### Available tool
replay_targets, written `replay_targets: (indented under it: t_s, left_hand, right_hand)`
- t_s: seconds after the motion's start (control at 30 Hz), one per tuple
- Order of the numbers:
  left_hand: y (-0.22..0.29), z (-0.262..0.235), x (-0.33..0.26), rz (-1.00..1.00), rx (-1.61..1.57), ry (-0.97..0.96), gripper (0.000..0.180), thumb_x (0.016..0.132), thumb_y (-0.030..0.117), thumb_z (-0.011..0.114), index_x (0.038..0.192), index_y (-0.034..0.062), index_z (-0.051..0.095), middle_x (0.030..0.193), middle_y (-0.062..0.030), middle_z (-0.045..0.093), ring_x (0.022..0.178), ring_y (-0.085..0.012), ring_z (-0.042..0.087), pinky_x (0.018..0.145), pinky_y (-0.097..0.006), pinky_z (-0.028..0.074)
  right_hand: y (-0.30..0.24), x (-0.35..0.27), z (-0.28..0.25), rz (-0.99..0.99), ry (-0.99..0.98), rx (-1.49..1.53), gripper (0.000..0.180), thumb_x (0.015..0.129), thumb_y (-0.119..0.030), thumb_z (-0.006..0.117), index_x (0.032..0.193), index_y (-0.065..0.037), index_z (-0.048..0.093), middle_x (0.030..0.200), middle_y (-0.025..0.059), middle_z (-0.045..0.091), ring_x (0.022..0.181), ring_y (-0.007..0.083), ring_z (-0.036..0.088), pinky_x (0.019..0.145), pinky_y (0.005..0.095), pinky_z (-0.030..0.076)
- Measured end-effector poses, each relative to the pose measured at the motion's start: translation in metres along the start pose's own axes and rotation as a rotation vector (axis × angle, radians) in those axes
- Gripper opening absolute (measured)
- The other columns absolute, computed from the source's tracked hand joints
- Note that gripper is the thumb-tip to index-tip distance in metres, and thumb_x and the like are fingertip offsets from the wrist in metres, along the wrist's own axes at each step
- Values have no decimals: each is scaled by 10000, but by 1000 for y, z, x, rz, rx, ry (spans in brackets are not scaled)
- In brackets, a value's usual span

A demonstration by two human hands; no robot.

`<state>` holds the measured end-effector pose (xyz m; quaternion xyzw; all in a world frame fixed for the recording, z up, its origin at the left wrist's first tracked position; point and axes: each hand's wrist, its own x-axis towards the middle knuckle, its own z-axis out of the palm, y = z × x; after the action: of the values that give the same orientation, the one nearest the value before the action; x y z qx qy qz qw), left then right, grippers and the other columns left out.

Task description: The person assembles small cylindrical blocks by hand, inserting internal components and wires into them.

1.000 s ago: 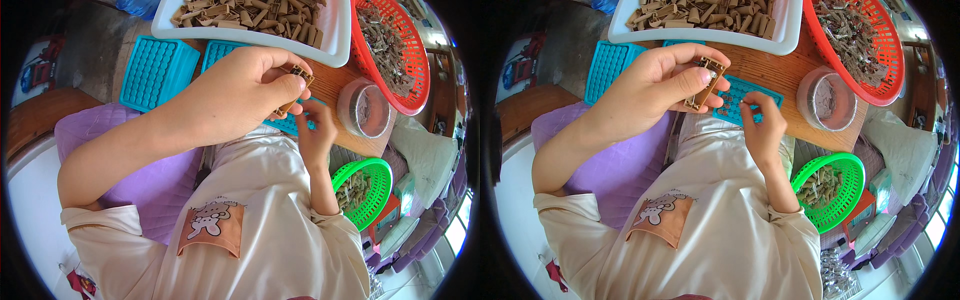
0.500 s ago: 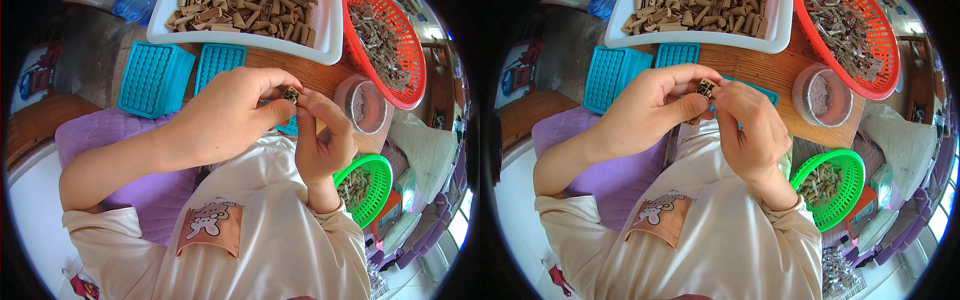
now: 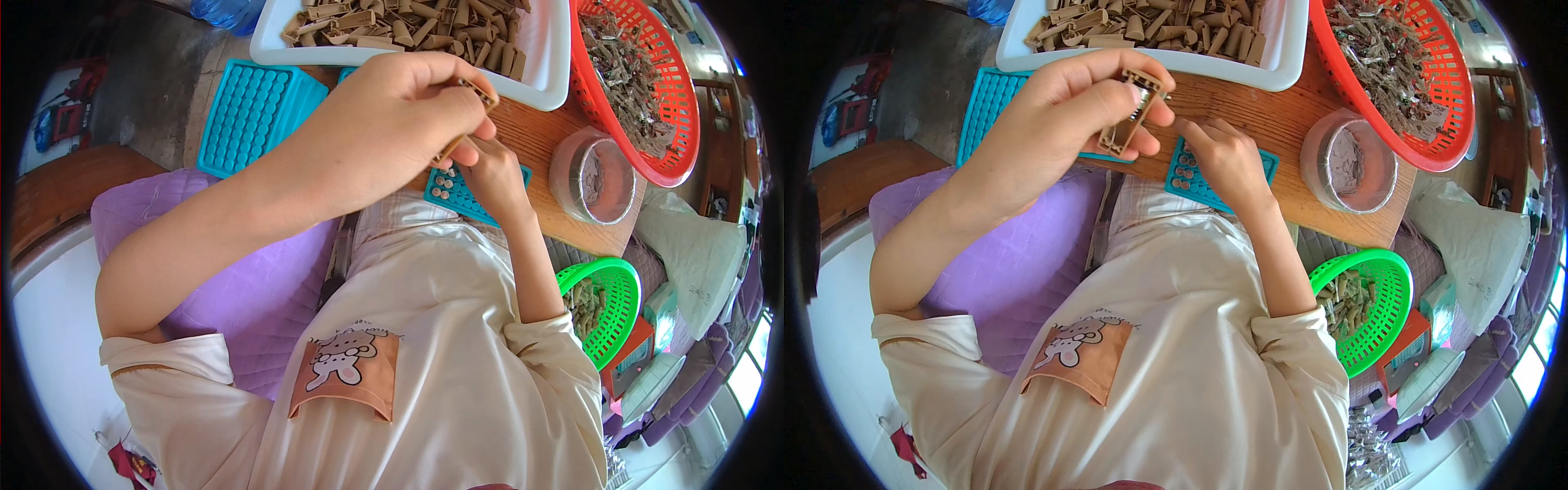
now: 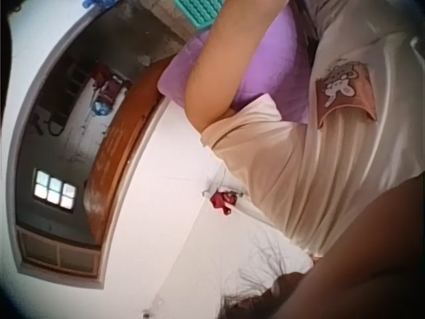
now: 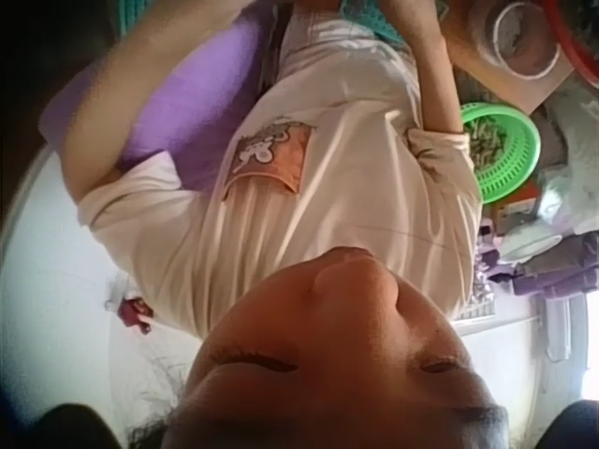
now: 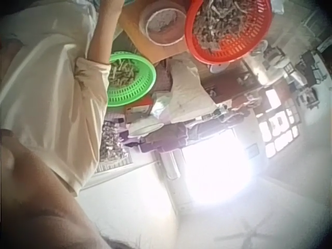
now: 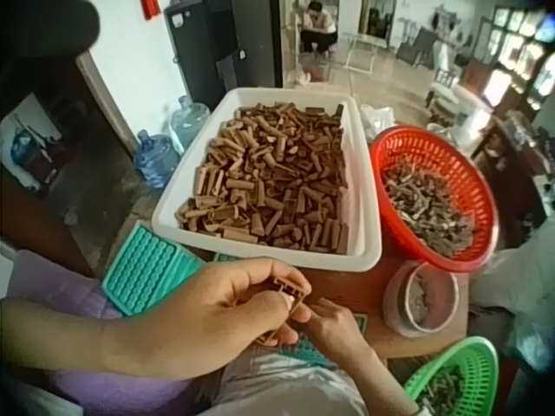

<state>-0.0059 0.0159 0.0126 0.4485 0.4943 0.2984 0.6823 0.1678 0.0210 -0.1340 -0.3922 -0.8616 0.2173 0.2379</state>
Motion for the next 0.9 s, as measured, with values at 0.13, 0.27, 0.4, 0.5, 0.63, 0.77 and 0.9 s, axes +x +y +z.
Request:
replay_targets:
  t_s: [0.13,0.27,0.4,0.5,0.63,0.77,0.9]
  left_hand:
    - [-2,0,-1,10,40,-63,226,856,133,405,1032,20,492,878,-63,566,729,-79,550,687,-234,471]
    - [-3,0,-2,1,28,-90,231,858,128,409,1040,7,482,881,-67,565,731,-77,545,707,-232,468]
    - [-2,1,-2,-3,30,-117,235,860,127,420,1051,1,475,881,-69,565,736,-86,546,712,-232,465]
    - [-5,2,-1,-7,31,-130,239,863,117,430,1067,-1,467,878,-67,564,754,-94,549,708,-231,462]
    - [-6,6,-4,10,45,-131,244,869,111,433,1085,0,460,897,-73,562,773,-102,552,708,-229,458]
    - [-7,9,-6,17,96,-117,247,859,64,447,1097,-2,462,895,-63,559,772,-90,540,702,-211,447]
    - [-10,13,-9,53,242,-98,254,844,14,452,1096,-15,465,852,-37,555,747,-64,514,676,-196,437]
  right_hand:
    - [8,-2,7,-26,-91,-34,202,658,-46,509,859,-49,528,697,67,538,710,232,540,590,341,467]
    - [6,0,3,87,-137,42,210,671,-35,496,879,-41,523,774,89,522,748,243,536,614,344,468]
    - [7,-4,0,101,-95,-6,235,671,-10,519,904,-40,529,779,101,533,747,268,538,632,353,467]
    - [-1,-3,-13,197,59,142,216,706,29,550,914,-29,538,788,93,575,721,237,576,637,301,481]
    - [-33,-5,-39,428,531,477,188,719,69,580,895,10,545,797,110,602,719,199,601,658,258,483]
    - [-68,-5,-57,192,808,499,192,683,108,613,852,59,539,788,142,601,726,193,602,652,254,487]
    - [-71,2,-52,-25,810,358,224,635,97,657,819,40,542,767,143,604,702,213,614,626,264,502]
